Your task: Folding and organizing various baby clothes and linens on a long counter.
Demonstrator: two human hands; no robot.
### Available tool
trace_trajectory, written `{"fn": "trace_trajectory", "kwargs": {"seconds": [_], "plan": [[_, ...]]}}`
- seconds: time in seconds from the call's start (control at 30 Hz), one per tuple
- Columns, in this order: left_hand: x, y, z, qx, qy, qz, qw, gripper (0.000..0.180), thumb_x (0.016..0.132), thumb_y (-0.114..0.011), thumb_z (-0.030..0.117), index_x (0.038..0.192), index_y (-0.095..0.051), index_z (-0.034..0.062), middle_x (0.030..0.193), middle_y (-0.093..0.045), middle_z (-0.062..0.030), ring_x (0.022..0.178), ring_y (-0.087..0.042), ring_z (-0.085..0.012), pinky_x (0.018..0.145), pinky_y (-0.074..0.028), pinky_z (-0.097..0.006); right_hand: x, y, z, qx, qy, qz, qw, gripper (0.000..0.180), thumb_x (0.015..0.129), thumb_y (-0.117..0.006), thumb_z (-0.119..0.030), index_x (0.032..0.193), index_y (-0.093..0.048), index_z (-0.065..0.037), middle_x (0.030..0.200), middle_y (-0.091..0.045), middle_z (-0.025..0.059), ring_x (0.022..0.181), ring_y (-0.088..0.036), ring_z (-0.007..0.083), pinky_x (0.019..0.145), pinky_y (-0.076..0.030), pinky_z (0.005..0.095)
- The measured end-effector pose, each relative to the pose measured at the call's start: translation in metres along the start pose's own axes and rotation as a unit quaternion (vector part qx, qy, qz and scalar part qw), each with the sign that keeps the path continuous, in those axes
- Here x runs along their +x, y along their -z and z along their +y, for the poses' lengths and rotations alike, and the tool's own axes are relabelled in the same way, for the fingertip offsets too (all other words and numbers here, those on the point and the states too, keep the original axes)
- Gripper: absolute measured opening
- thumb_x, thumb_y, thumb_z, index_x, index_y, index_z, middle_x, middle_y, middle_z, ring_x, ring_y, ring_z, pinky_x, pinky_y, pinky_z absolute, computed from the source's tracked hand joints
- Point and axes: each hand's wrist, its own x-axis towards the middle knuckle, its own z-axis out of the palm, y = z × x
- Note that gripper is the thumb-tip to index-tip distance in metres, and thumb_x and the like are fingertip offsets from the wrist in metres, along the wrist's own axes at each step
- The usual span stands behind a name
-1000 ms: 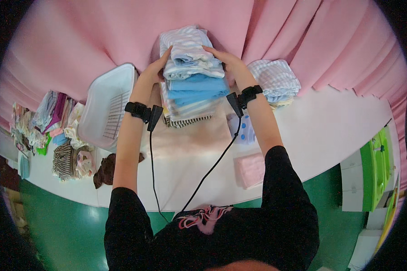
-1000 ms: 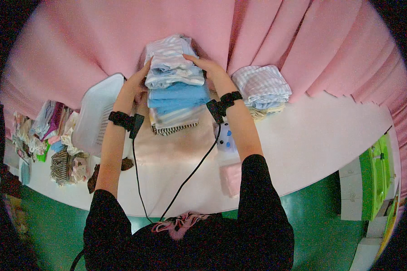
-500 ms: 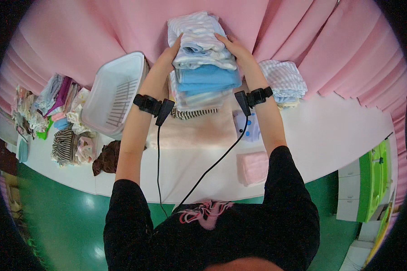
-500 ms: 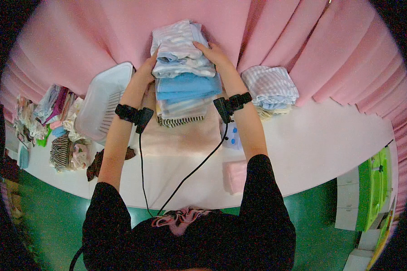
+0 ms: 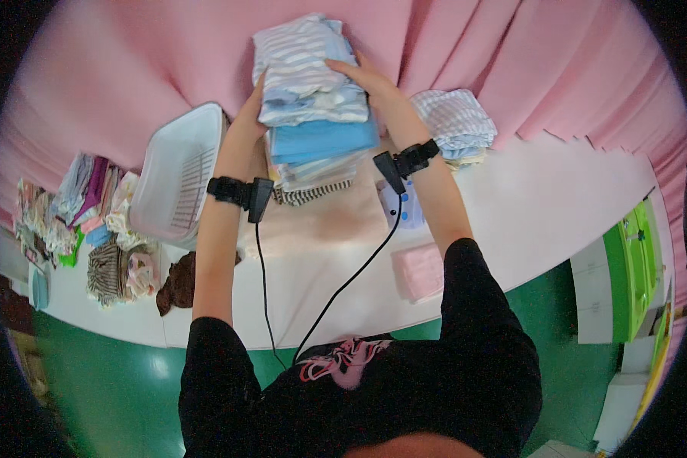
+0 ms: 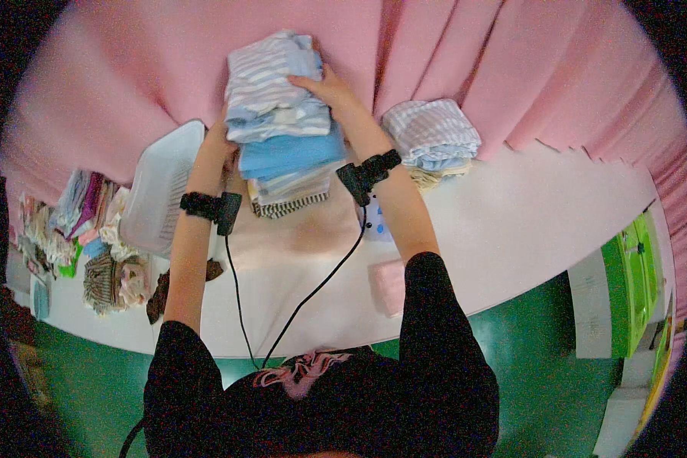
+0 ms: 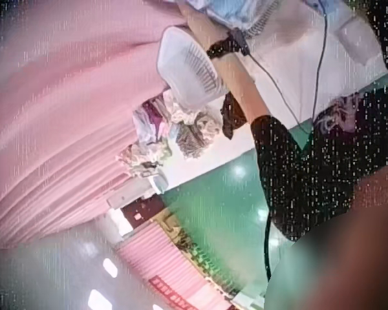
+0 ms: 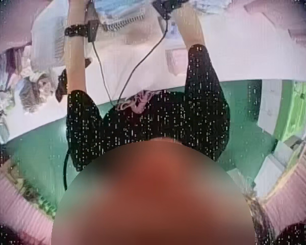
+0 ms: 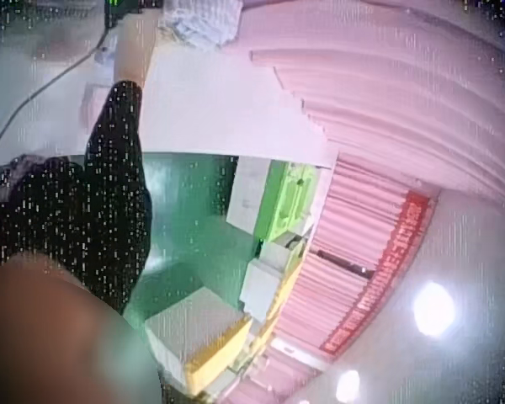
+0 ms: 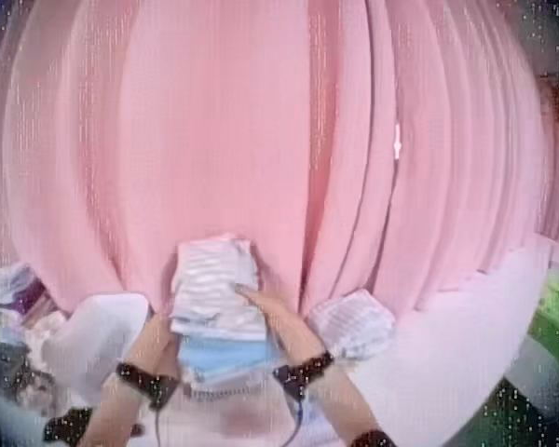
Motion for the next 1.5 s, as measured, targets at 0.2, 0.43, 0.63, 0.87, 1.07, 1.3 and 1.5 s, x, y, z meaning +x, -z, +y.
{"fn": "trace_trajectory", "kwargs": {"seconds": [0.2, 0.43, 0.63, 0.87, 1.07, 1.3, 1.5], "plan": [[0.002, 0.041, -0.006, 0.051, -0.013, -0.023, 0.998, 0.054, 0.077, -0.050, 0.038, 0.119, -0.035, 0.0071, 0.116, -0.043, -0.0098, 0.105, -0.042, -0.0216, 0.087, -0.037, -0.034, -0.024, -0.041, -0.037, -0.072, 0.179, 0.000, 0.981, 0.100, 0.053, -0.072, -0.037, 0.125, -0.014, 0.002, 0.121, -0.033, 0.0184, 0.109, -0.036, 0.0273, 0.089, -0.032, 0.0322], [-0.099, 0.110, -0.047, 0.133, -0.038, -0.058, 0.989, 0.054, 0.078, -0.049, 0.039, 0.120, -0.034, 0.0082, 0.117, -0.041, -0.0100, 0.106, -0.041, -0.0219, 0.086, -0.037, -0.034, -0.048, -0.067, -0.044, -0.248, 0.260, 0.069, 0.930, 0.112, 0.044, -0.070, -0.050, 0.125, -0.012, 0.002, 0.116, -0.035, 0.0279, 0.107, -0.039, 0.0355, 0.088, -0.033, 0.0373], [-0.077, 0.136, -0.054, 0.196, -0.055, -0.080, 0.976, 0.055, 0.078, -0.048, 0.040, 0.121, -0.032, 0.0091, 0.118, -0.040, -0.0101, 0.106, -0.041, -0.0223, 0.086, -0.037, -0.035, -0.032, -0.061, -0.037, -0.291, 0.257, 0.091, 0.917, 0.103, 0.049, -0.072, -0.042, 0.124, -0.018, 0.003, 0.117, -0.037, 0.0228, 0.105, -0.041, 0.0299, 0.087, -0.034, 0.0334], [0.028, 0.053, -0.039, 0.265, 0.141, 0.077, 0.951, 0.064, 0.067, -0.046, 0.058, 0.113, -0.042, 0.0119, 0.115, -0.042, -0.0103, 0.100, -0.041, -0.0252, 0.079, -0.034, -0.042, 0.027, 0.021, 0.056, -0.031, -0.065, -0.037, 0.997, 0.076, 0.059, -0.067, -0.043, 0.114, -0.039, 0.002, 0.108, -0.048, 0.0126, 0.095, -0.048, 0.0180, 0.079, -0.040, 0.0253], [-0.001, 0.048, -0.024, 0.287, 0.168, 0.156, 0.930, 0.072, 0.059, -0.046, 0.067, 0.108, -0.046, 0.0146, 0.105, -0.045, -0.0091, 0.088, -0.041, -0.0245, 0.076, -0.032, -0.044, 0.011, 0.014, 0.046, 0.178, -0.221, -0.150, 0.947, 0.062, 0.068, -0.063, -0.035, 0.115, -0.041, -0.001, 0.111, -0.047, 0.0112, 0.097, -0.048, 0.0197, 0.080, -0.040, 0.0280], [-0.013, 0.050, -0.034, 0.154, 0.150, 0.132, 0.968, 0.070, 0.070, -0.039, 0.060, 0.118, -0.034, 0.0092, 0.110, -0.039, -0.0167, 0.100, -0.038, -0.0265, 0.088, -0.026, -0.044, -0.004, 0.029, 0.045, 0.177, -0.254, -0.118, 0.943, 0.066, 0.066, -0.060, -0.048, 0.111, -0.044, -0.002, 0.114, -0.045, 0.0094, 0.099, -0.046, 0.0158, 0.083, -0.039, 0.0286], [-0.031, 0.034, -0.042, 0.254, 0.119, 0.091, 0.956, 0.070, 0.075, -0.037, 0.056, 0.119, -0.030, 0.0017, 0.114, -0.037, -0.0185, 0.102, -0.038, -0.0305, 0.087, -0.029, -0.048, -0.005, 0.025, 0.039, 0.272, -0.306, -0.123, 0.904, 0.054, 0.069, -0.063, -0.034, 0.108, -0.046, -0.001, 0.106, -0.051, 0.0118, 0.093, -0.052, 0.0208, 0.079, -0.043, 0.0338]]}}
